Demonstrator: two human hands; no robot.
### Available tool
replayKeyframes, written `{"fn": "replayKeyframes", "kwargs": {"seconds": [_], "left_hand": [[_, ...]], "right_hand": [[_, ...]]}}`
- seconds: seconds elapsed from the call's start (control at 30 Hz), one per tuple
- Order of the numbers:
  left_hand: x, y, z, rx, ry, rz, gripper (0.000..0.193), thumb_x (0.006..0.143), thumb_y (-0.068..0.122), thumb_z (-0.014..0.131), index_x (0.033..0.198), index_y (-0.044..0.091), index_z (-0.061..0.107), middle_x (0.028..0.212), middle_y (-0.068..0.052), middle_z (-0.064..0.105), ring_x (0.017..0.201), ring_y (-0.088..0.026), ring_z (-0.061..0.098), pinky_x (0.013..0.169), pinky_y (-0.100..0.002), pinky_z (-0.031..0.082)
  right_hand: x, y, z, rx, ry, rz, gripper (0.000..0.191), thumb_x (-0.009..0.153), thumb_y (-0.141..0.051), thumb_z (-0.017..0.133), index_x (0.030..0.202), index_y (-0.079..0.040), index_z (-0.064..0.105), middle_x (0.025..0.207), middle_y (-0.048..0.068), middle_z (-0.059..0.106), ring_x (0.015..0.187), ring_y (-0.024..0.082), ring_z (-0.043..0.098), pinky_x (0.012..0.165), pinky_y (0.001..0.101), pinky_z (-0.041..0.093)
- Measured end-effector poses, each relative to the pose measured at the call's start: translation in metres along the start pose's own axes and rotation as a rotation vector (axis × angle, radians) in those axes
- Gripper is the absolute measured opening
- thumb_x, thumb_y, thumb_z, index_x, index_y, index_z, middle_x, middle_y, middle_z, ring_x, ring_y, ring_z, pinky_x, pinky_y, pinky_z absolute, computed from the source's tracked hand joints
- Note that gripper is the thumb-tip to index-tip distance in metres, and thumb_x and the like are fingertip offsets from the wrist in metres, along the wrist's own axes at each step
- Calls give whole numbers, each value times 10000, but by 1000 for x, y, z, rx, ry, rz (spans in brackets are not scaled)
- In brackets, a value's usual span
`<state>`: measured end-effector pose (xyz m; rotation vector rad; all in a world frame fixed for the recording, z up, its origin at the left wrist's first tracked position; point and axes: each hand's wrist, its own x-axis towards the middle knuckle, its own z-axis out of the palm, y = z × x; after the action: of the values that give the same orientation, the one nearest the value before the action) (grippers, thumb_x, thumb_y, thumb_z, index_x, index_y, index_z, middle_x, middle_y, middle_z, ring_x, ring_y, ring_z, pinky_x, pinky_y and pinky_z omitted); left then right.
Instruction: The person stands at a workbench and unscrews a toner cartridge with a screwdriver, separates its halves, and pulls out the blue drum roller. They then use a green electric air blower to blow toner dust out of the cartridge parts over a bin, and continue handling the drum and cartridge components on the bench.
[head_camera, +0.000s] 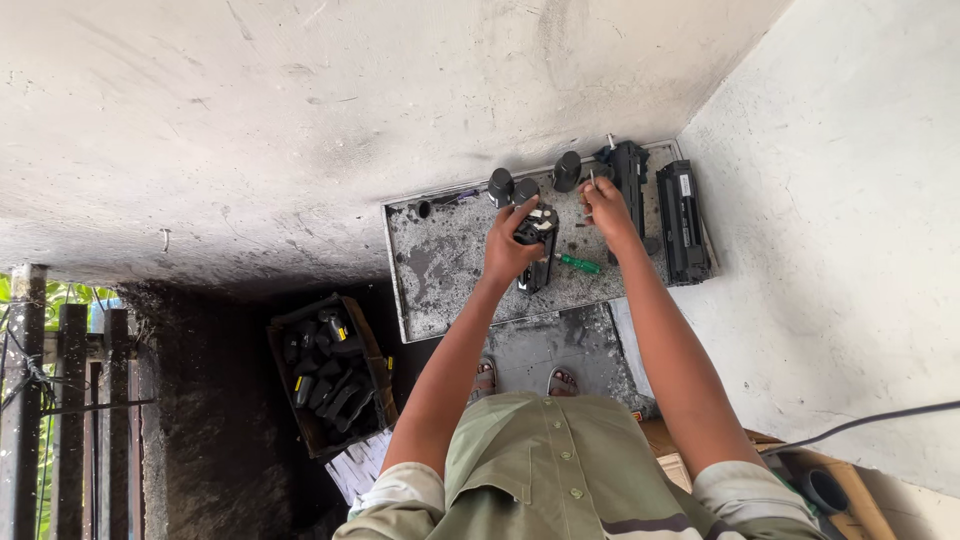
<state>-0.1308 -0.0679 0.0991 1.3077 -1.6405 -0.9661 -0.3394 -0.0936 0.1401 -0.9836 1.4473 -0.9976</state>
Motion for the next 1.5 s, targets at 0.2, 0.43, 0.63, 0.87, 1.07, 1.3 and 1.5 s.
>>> {"fn": "replayKeyframes", "kwargs": {"seconds": [0.2, 0.43, 0.63, 0.87, 1.07, 1.3, 1.5], "left_hand": [[-9, -20, -14, -77, 47, 40, 946, 536, 29, 804, 1445, 191, 598, 1356, -166, 617, 1163, -308, 691, 995, -399, 580], [-46, -45, -33, -570, 328, -236, 896, 645, -134, 689, 1498, 84, 527, 1287, -149, 634, 963, -221, 713, 729, -365, 681], [-61, -42, -37, -587, 337, -215, 872, 686, -196, 646, 1498, 84, 499, 1371, -129, 577, 1017, -207, 699, 741, -353, 658], [-59, -50, -38, -578, 397, -206, 846, 717, -166, 639, 1508, 90, 484, 1281, -140, 616, 935, -183, 709, 754, -353, 691], [-67, -64, -49, -758, 450, -311, 828, 815, -113, 607, 1578, 129, 396, 1056, -154, 668, 801, -176, 717, 722, -360, 681], [-75, -65, -51, -772, 468, -300, 814, 839, -124, 582, 1582, 144, 390, 1064, -123, 660, 783, -166, 686, 707, -352, 672], [-78, -59, -43, -713, 373, -253, 879, 791, -176, 594, 1596, 125, 412, 1120, -161, 659, 833, -181, 703, 752, -364, 696]], "right_hand": [[-4, 33, -25, -285, 169, 157, 217, 896, -45, 583, 1108, -37, 626, 851, 102, 681, 674, 191, 685, 573, 387, 570], [-41, 110, 9, -592, 486, -116, 245, 975, -80, 556, 1207, -10, 595, 879, 228, 659, 787, 439, 635, 627, 555, 464], [-115, 179, 35, -476, 507, -182, 297, 946, -260, 677, 1117, -35, 587, 950, 182, 638, 831, 404, 644, 747, 464, 518], [-75, 177, 57, -792, 277, -461, 395, 818, -352, 779, 1112, -104, 686, 1020, 131, 628, 897, 399, 660, 721, 494, 542], [-71, 170, 58, -875, 231, -308, 185, 978, -282, 679, 1074, -124, 679, 1057, 139, 627, 905, 401, 662, 743, 518, 547], [-12, 128, 28, -947, 461, -325, 96, 1068, -183, 586, 1096, -98, 621, 1107, 166, 636, 976, 416, 669, 794, 519, 554], [35, 99, 19, -1031, 292, -156, 222, 999, -165, 610, 1188, -56, 567, 1151, 226, 619, 969, 455, 664, 736, 549, 545]]}}
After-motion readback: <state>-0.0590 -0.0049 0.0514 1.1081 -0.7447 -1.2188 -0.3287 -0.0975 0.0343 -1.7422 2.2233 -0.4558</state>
